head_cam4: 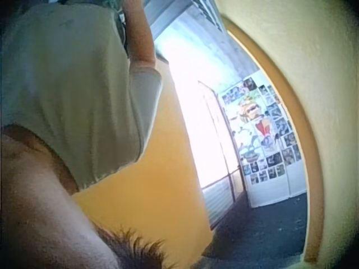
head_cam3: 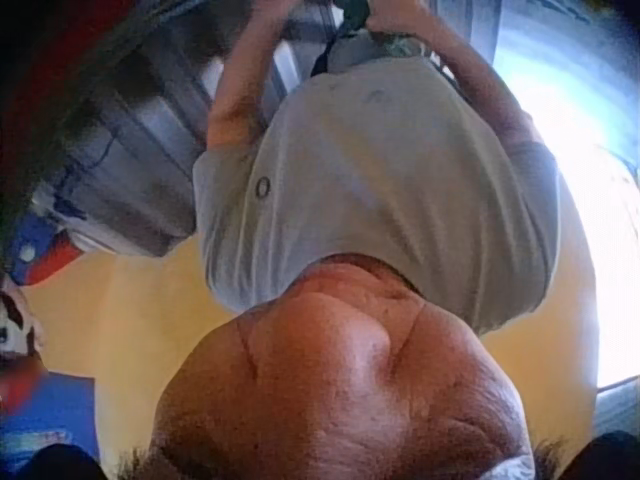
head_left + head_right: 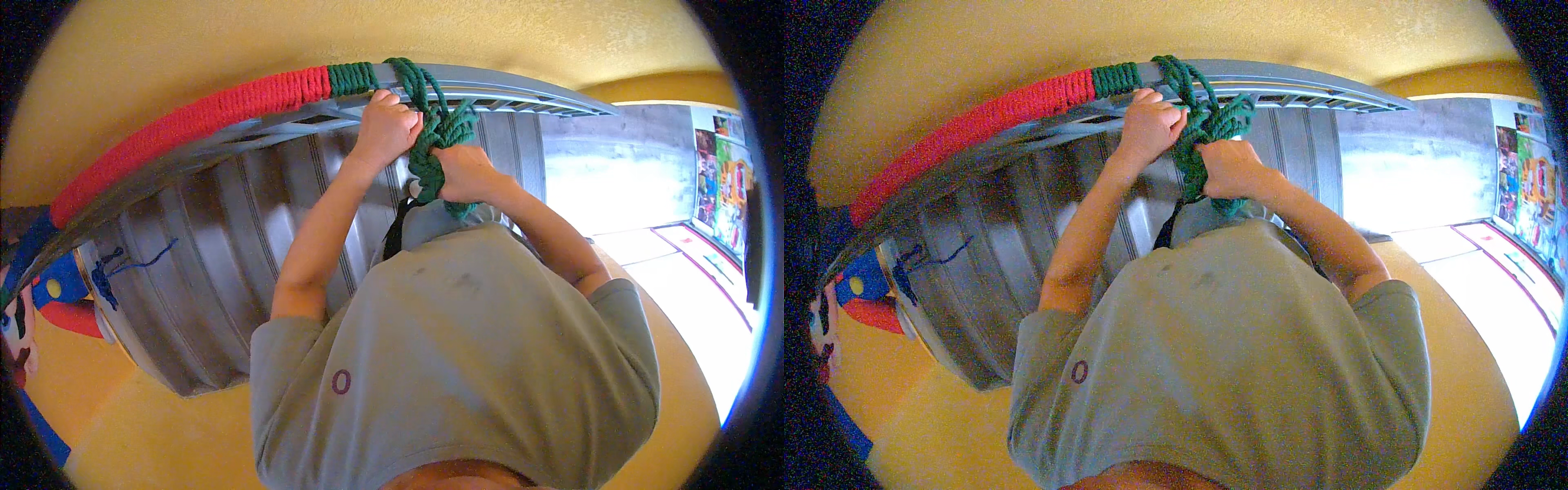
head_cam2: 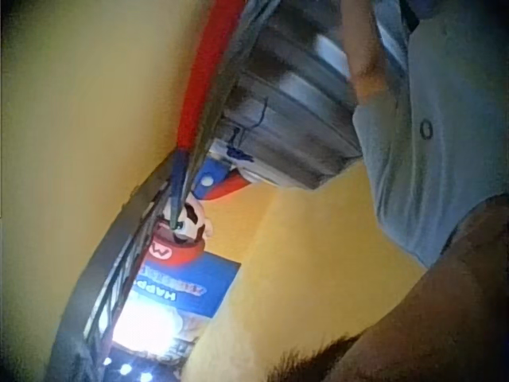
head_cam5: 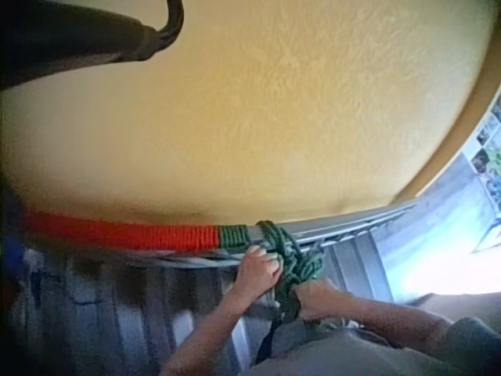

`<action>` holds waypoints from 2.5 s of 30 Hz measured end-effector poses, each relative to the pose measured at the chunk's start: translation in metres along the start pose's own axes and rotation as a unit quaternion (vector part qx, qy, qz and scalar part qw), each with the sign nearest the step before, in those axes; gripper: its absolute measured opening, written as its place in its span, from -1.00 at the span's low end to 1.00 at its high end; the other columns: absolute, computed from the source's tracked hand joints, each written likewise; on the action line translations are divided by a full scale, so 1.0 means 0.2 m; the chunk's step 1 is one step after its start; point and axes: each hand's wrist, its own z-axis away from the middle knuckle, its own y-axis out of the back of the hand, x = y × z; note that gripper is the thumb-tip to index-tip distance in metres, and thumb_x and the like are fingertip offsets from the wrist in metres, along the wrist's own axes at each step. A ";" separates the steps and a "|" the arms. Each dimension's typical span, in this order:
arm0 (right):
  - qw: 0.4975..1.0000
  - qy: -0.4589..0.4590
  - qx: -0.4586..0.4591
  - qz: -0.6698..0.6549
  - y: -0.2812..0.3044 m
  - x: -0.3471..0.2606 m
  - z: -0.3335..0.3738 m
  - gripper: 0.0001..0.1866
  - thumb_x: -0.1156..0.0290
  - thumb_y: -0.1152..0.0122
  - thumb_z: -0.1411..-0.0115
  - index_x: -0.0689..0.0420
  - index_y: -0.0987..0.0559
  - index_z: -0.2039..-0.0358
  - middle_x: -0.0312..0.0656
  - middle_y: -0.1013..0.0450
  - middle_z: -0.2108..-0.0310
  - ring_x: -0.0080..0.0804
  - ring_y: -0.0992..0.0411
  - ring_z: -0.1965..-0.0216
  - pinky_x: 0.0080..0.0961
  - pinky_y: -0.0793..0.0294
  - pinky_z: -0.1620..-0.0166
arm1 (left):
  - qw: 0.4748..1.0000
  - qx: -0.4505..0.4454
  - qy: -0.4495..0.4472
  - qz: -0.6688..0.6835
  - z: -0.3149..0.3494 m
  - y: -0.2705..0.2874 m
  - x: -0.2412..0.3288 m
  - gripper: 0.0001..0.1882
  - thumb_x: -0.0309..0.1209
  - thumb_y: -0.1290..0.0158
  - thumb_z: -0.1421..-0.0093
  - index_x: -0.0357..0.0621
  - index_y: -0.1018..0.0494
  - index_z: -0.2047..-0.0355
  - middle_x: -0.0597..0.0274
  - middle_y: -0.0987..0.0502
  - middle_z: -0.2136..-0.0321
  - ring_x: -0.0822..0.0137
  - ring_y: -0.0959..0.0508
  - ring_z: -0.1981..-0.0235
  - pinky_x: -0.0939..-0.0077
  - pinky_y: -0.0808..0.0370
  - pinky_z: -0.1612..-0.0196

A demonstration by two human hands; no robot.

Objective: The person ties a green rope around a metal railing that is already partially wrapped in red rope. They secure the rope by looping and knotting it around the railing structure, working with both hands to tighten and adjust the knot.

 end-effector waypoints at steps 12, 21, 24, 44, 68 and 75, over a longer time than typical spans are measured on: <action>0.892 0.005 -0.015 -0.452 -0.16 0.02 -0.03 -0.63 0.33 -0.22 0.19 0.15 -0.49 0.29 -0.12 -0.49 0.43 -0.25 -0.47 0.34 -0.35 -0.44 0.23 | 0.662 0.206 0.479 0.539 0.20 -0.02 0.34 -0.41 -0.24 -0.19 0.03 -0.23 -0.21 0.05 0.01 -0.41 0.22 0.20 -0.40 0.14 0.32 -0.30 0.03; 0.759 -0.116 -0.114 -0.630 -0.17 -0.05 -0.04 -0.49 0.48 -0.21 0.09 0.16 -0.35 0.06 -0.19 -0.46 0.30 -0.39 -0.46 0.33 -0.47 -0.47 0.24 | 0.592 0.314 0.481 0.565 0.22 -0.11 0.36 -0.74 -0.33 0.16 -0.25 -0.18 -0.35 0.53 0.41 -0.30 0.61 0.56 -0.27 0.54 0.64 -0.25 0.45; 0.716 -0.101 -0.110 -0.682 -0.12 -0.12 0.02 -0.54 0.48 -0.20 0.06 0.19 -0.36 0.09 -0.18 -0.45 0.29 -0.37 -0.46 0.27 -0.43 -0.47 0.16 | 0.512 0.332 0.475 0.634 0.23 -0.09 0.36 -0.76 -0.33 0.16 -0.24 -0.16 -0.35 0.51 0.40 -0.31 0.60 0.54 -0.28 0.54 0.64 -0.26 0.43; 0.944 0.152 0.290 0.047 0.12 -0.48 0.27 -0.67 0.31 -0.20 -0.04 0.26 -0.50 0.23 0.02 -0.48 0.34 -0.27 -0.48 0.32 -0.43 -0.45 0.34 | 0.341 0.345 0.460 0.743 0.27 -0.05 0.29 -0.77 -0.31 -0.05 -0.12 -0.26 -0.47 0.50 0.29 -0.48 0.57 0.51 -0.42 0.60 0.65 -0.35 0.51; 0.736 0.636 0.212 0.096 0.35 0.19 -0.32 -0.78 0.23 -0.08 -0.07 0.13 -0.44 0.44 -0.13 -0.40 0.19 -0.17 -0.34 0.09 -0.09 -0.24 -0.01 | 0.619 0.452 0.406 0.498 0.13 -0.30 0.52 -0.69 -0.25 -0.05 -0.14 -0.23 -0.43 0.22 0.37 -0.47 0.45 0.56 -0.41 0.46 0.67 -0.39 0.40; 0.693 0.693 0.007 0.199 0.30 0.20 -0.18 -0.74 0.16 -0.11 -0.02 0.10 -0.45 0.54 -0.20 -0.41 0.28 -0.27 -0.37 0.14 -0.11 -0.22 -0.03 | 0.676 0.342 0.428 0.493 0.18 -0.27 0.50 -0.70 -0.20 0.06 -0.19 -0.22 -0.43 0.40 0.43 -0.42 0.58 0.62 -0.35 0.50 0.68 -0.30 0.47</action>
